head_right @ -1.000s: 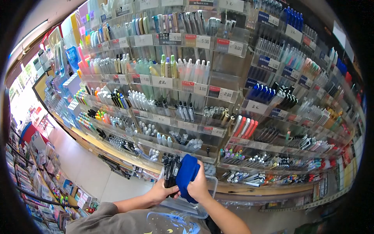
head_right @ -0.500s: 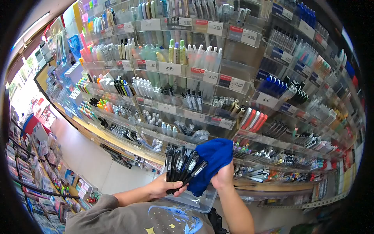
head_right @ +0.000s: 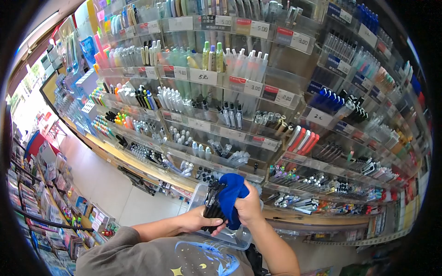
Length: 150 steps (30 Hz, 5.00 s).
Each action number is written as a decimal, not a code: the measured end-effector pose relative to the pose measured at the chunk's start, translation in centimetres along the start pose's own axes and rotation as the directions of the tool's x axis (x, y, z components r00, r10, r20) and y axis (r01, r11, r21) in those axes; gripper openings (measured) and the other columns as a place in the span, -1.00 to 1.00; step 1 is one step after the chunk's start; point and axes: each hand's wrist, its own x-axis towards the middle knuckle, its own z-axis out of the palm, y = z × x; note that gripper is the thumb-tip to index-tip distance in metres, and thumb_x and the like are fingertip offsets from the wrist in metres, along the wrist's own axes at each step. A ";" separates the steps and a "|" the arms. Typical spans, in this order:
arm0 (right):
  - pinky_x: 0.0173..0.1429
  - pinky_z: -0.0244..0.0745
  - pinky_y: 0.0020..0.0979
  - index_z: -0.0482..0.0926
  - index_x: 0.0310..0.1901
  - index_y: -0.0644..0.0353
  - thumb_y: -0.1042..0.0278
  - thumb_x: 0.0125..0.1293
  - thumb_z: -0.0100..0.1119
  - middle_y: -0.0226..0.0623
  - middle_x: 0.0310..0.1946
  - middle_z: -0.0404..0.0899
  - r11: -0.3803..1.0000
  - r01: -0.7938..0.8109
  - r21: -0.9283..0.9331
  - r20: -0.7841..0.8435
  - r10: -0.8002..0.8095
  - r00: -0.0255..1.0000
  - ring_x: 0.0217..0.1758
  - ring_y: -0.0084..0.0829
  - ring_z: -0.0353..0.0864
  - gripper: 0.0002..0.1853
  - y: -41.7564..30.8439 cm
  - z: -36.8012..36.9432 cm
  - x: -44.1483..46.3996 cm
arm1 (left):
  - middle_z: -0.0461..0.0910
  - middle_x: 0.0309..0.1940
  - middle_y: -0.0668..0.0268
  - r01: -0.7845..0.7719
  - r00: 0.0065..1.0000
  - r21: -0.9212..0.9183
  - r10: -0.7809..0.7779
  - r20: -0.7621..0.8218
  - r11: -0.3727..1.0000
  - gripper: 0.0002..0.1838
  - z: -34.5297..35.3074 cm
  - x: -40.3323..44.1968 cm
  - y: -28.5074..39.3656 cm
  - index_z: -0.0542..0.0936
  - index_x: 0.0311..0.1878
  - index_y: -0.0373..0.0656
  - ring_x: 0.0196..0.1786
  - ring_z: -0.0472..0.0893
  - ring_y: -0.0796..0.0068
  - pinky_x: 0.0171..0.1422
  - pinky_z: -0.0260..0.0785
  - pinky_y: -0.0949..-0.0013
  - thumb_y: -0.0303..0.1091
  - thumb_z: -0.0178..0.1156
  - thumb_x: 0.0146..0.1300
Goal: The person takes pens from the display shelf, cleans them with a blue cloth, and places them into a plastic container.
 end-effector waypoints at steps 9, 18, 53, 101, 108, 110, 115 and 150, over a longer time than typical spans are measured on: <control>-0.15 0.49 -0.51 0.56 -0.22 0.33 0.65 0.05 0.13 -0.25 -0.28 0.62 0.988 0.125 -0.091 -0.076 -0.132 0.988 -0.29 -0.50 0.59 -0.79 -0.9 0.0 0.9 | 0.45 -0.43 0.31 0.062 0.984 -0.242 -0.018 0.178 0.968 -0.69 -0.6 0.1 0.1 0.42 -0.06 -0.32 -0.44 0.45 0.50 -0.35 0.30 0.45 -0.33 0.17 0.23; -0.15 0.46 -0.30 0.47 -0.21 0.32 0.38 -0.22 0.32 -0.08 -0.27 0.50 0.093 0.597 -0.797 0.604 0.083 0.793 -0.16 -0.08 0.51 -0.55 -5.1 -0.7 1.5 | 0.42 -0.48 0.33 0.209 0.934 -0.204 -0.134 0.330 0.957 -0.79 -0.9 -0.2 0.5 0.44 -0.23 -0.30 -0.47 0.44 0.52 -0.39 0.29 0.46 -0.35 0.17 0.22; -0.59 0.33 -0.30 0.40 -0.64 0.13 0.25 0.11 0.20 -0.28 -0.63 0.37 -0.044 0.648 -0.761 0.626 -0.316 0.713 -0.62 -0.23 0.44 -0.72 -4.3 0.0 1.1 | 0.45 -0.61 0.28 0.320 0.907 0.116 -0.339 0.250 0.940 -0.78 -1.1 -1.0 1.2 0.47 -0.44 -0.30 -0.55 0.46 0.54 -0.48 0.29 0.50 -0.33 0.17 0.20; 0.01 0.19 -0.22 0.39 0.10 0.19 0.41 -0.01 0.09 -0.25 0.02 0.42 -0.402 0.492 -0.773 0.607 -0.240 0.758 0.01 -0.28 0.41 -0.47 -0.5 1.3 -2.0 | 0.50 -0.41 0.14 0.258 0.895 0.886 0.440 -0.069 -0.386 -0.84 -1.0 -2.7 4.3 0.34 -0.29 -0.25 -0.42 0.60 0.20 -0.46 0.46 0.27 -0.48 0.05 0.04; -0.05 0.31 -0.22 0.34 0.12 0.24 0.51 -0.15 0.26 -0.16 -0.03 0.42 0.023 0.411 -0.911 0.396 -0.222 0.891 -0.07 -0.13 0.46 -0.34 -1.4 -0.3 -3.2 | 0.52 -0.37 0.11 0.229 0.908 0.937 0.404 -0.109 -0.263 -0.76 -1.0 -3.4 4.0 0.34 -0.24 -0.25 -0.28 0.59 0.14 -0.34 0.45 0.19 -0.49 0.09 -0.01; -0.07 0.37 -0.21 0.35 0.09 0.27 0.43 -0.05 0.28 -0.10 -0.07 0.45 0.271 0.236 -0.933 0.212 -0.118 0.970 -0.10 -0.08 0.49 -0.41 -1.4 -0.9 -3.8 | 0.54 -0.35 0.08 0.218 0.908 0.966 0.392 -0.149 -0.138 -0.73 -1.2 -3.8 4.2 0.35 -0.20 -0.25 -0.25 0.59 0.12 -0.31 0.44 0.17 -0.50 0.11 -0.02; -0.09 0.48 -0.28 0.45 0.03 0.29 0.08 0.11 0.26 -0.06 -0.15 0.55 0.344 0.252 -0.904 0.358 0.290 0.888 -0.21 -0.19 0.60 -0.46 -1.3 -2.5 -4.0 | 0.54 -0.43 0.22 0.025 0.963 0.633 0.152 -0.223 0.774 -0.78 -2.6 -3.9 4.0 0.42 -0.14 -0.25 -0.35 0.57 0.40 -0.32 0.41 0.38 -0.43 0.17 0.17; -0.35 0.47 -0.61 0.41 -0.08 0.28 0.56 0.24 0.05 -0.19 -0.26 0.58 0.931 0.224 -0.289 0.001 -0.234 0.972 -0.30 -0.59 0.52 -0.79 -9.4 -1.4 -1.3 | 0.38 -0.48 0.31 0.021 0.987 -0.264 0.022 0.159 0.964 -0.78 -1.1 -0.8 1.1 0.36 -0.23 -0.17 -0.49 0.40 0.54 -0.40 0.27 0.46 -0.32 0.19 0.21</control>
